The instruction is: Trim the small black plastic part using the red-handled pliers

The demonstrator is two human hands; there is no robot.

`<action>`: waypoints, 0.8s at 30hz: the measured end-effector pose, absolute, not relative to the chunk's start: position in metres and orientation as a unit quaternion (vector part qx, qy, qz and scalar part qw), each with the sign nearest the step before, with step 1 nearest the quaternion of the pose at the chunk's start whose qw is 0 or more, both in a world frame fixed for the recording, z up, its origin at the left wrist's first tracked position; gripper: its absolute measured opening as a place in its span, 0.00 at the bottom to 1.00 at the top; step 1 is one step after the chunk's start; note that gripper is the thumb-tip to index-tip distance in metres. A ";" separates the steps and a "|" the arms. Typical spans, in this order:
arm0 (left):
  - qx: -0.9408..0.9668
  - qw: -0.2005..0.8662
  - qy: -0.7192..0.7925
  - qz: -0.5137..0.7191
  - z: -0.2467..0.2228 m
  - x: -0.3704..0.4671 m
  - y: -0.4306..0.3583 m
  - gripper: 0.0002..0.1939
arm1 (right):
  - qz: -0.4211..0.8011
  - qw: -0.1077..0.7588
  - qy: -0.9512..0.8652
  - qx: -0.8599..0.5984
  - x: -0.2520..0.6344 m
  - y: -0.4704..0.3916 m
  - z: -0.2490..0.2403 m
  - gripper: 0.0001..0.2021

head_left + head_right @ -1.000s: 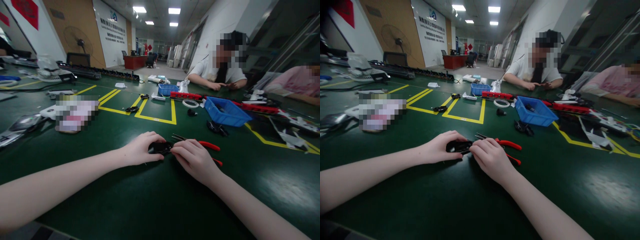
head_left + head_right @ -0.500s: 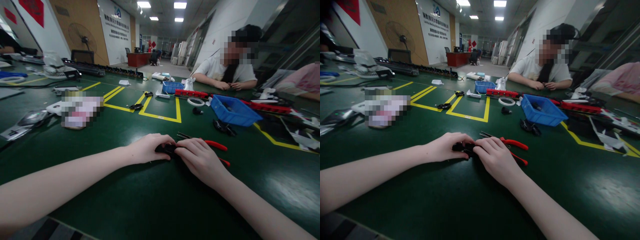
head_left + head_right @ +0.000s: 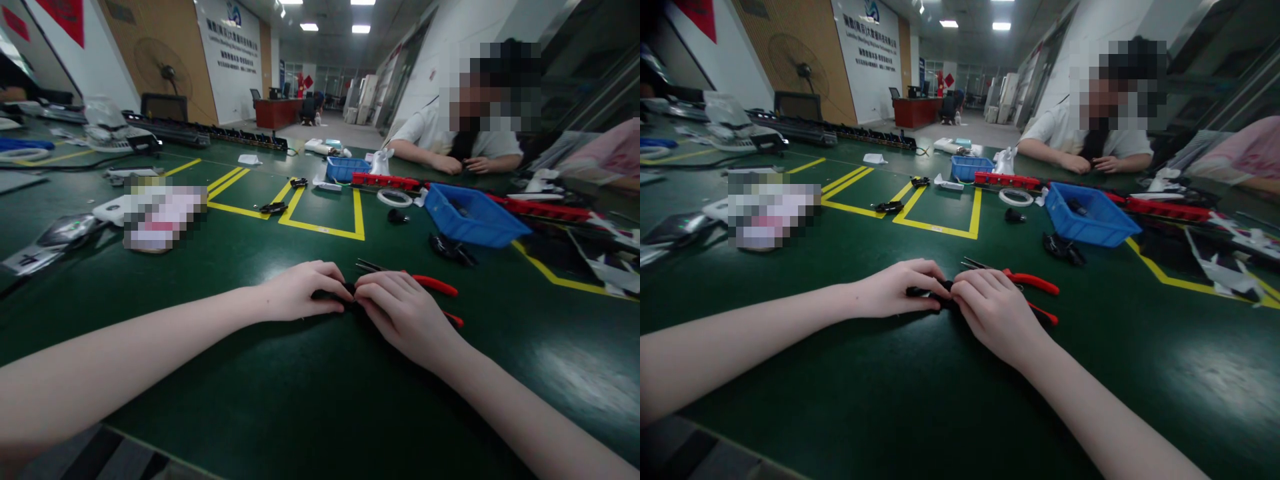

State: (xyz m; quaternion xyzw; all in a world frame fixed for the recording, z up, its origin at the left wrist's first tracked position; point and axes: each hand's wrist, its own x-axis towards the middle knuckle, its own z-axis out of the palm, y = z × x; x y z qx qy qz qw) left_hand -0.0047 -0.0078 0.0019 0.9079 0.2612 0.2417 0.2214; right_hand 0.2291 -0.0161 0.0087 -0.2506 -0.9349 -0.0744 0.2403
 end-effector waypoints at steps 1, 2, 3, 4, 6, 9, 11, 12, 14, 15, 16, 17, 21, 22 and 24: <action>0.906 0.225 0.262 0.243 0.002 -0.005 -0.008 0.11 | -0.076 0.241 -0.934 -0.254 0.228 -0.017 0.009 0.07; 0.905 0.227 0.263 0.244 0.002 -0.005 -0.008 0.11 | -0.078 0.241 -0.933 -0.257 0.227 -0.017 0.009 0.07; 0.904 0.229 0.264 0.245 0.002 -0.004 -0.008 0.11 | -0.082 0.240 -0.932 -0.259 0.227 -0.018 0.010 0.07; 0.903 0.231 0.265 0.246 0.002 -0.004 -0.007 0.11 | -0.087 0.238 -0.932 -0.259 0.226 -0.018 0.011 0.07; 0.901 0.235 0.268 0.246 0.002 -0.004 -0.007 0.11 | -0.102 0.232 -0.934 -0.253 0.224 -0.020 0.013 0.08; 0.899 0.238 0.275 0.244 0.001 -0.004 -0.007 0.11 | -0.114 0.222 -0.940 -0.234 0.222 -0.022 0.015 0.09; 0.897 0.239 0.279 0.244 0.001 -0.004 -0.006 0.11 | -0.114 0.218 -0.941 -0.232 0.220 -0.023 0.015 0.09; 0.896 0.241 0.281 0.245 0.001 -0.004 -0.006 0.11 | -0.113 0.219 -0.940 -0.237 0.219 -0.024 0.015 0.09; 0.894 0.243 0.283 0.248 0.001 -0.004 -0.006 0.11 | -0.109 0.228 -0.935 -0.250 0.218 -0.024 0.015 0.09; 0.893 0.243 0.284 0.250 0.001 -0.004 -0.006 0.11 | -0.104 0.234 -0.933 -0.252 0.219 -0.023 0.014 0.08; 0.893 0.244 0.283 0.251 0.001 -0.004 -0.006 0.11 | -0.095 0.239 -0.933 -0.250 0.220 -0.022 0.014 0.08; 0.894 0.243 0.281 0.251 0.001 -0.004 -0.006 0.12 | -0.084 0.244 -0.934 -0.249 0.223 -0.020 0.014 0.08; 0.895 0.234 0.279 0.258 0.001 -0.004 -0.007 0.12 | -0.060 0.250 -0.911 -0.323 0.247 -0.005 0.016 0.14; 0.893 0.230 0.284 0.263 0.001 -0.005 -0.007 0.11 | -0.065 0.240 -0.900 -0.360 0.255 -0.001 0.016 0.16; 0.890 0.217 0.295 0.272 0.001 -0.006 -0.006 0.11 | -0.088 0.191 -0.882 -0.422 0.270 0.007 0.015 0.20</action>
